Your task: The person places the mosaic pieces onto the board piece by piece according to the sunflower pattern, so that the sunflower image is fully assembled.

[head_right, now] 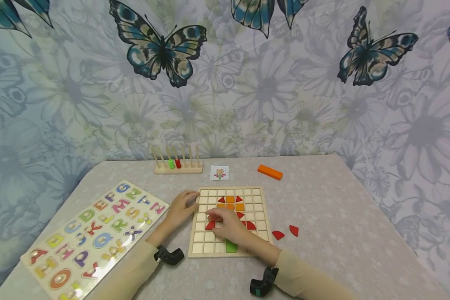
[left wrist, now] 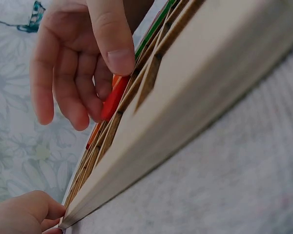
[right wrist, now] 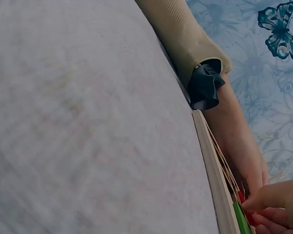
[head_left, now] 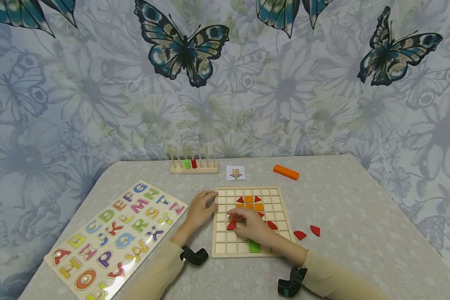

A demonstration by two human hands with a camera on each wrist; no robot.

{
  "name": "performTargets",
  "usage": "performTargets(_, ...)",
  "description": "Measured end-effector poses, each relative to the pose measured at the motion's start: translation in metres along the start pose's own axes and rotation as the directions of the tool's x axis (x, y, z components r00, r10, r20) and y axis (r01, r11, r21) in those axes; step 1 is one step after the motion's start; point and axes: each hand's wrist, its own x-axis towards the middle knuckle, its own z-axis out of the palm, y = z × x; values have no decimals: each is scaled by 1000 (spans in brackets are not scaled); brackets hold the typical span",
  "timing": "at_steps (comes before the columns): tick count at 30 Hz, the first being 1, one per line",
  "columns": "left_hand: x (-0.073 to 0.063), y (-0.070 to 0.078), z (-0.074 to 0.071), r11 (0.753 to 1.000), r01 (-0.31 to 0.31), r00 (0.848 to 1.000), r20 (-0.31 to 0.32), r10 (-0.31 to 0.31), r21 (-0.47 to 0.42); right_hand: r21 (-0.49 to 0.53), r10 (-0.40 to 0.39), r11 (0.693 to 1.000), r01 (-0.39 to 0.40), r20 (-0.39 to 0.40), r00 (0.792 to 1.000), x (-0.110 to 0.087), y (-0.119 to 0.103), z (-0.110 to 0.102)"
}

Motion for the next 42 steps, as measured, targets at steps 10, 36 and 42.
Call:
performTargets(10,-1,1,0,1000,19,1000,10,-19,-12,24,-6,1000,5,13,1000,-2,1,0)
performTargets(36,-1,1,0,1000,16,1000,19,-15,-16,-34,91,994,-102,-233,968,-92,22,-71)
performTargets(42,-1,0,1,1000,13,1000,18,-12,-21,-98,98,987,-129,-273,957,-116,36,-85)
